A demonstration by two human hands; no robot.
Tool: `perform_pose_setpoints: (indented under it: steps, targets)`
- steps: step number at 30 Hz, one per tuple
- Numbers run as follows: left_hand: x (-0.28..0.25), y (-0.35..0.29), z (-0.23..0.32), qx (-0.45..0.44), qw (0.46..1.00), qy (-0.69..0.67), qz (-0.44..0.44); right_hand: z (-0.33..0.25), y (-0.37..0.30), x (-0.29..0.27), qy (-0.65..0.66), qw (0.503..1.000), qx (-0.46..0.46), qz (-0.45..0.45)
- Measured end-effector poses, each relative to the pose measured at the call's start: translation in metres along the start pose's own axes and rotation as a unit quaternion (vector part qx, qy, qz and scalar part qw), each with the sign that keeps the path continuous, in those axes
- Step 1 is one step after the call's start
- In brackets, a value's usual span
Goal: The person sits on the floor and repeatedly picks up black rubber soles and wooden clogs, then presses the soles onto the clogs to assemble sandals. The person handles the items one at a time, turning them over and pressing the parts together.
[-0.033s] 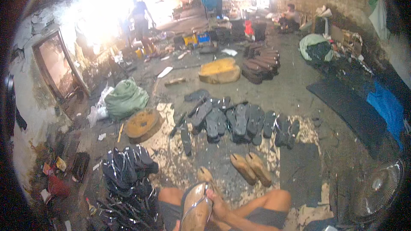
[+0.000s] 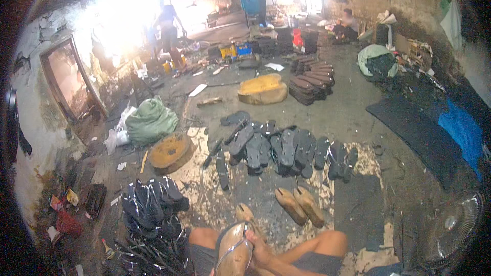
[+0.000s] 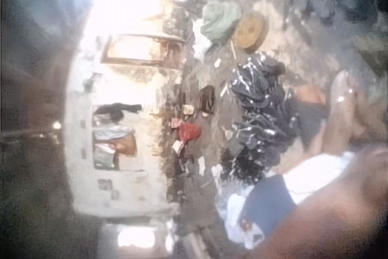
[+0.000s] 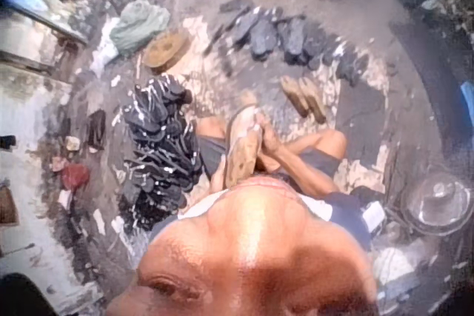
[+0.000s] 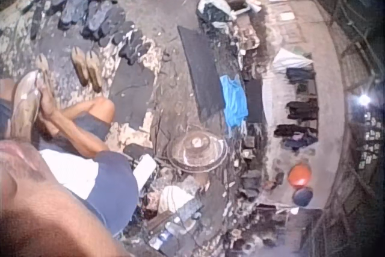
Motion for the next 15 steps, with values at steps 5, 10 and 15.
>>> perform_pose_setpoints:
  steps: [5, 10, 15]
  targets:
    - [-0.011, 0.002, 0.028, 0.073, 0.992, 0.086, 0.061, 0.016, 0.005, -0.009, 0.026, 0.999, 0.025, 0.008]
    - [-0.03, -0.01, 0.06, 0.15, 0.969, 0.161, 0.111, 0.017, 0.009, -0.019, 0.026, 0.998, 0.043, 0.023]
    - [-0.036, -0.017, 0.091, 0.25, 0.933, 0.23, 0.115, 0.0, 0.007, -0.03, -0.081, 0.993, 0.085, 0.002]
Point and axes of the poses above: each hand's wrist, its own y-axis towards the middle knuckle, its own x-axis out of the palm, z = x × y, the point moved 8 cm from there along y, towards the middle knuckle, and after that the axes turned 4 degrees about -x, right-handed, at the moved point
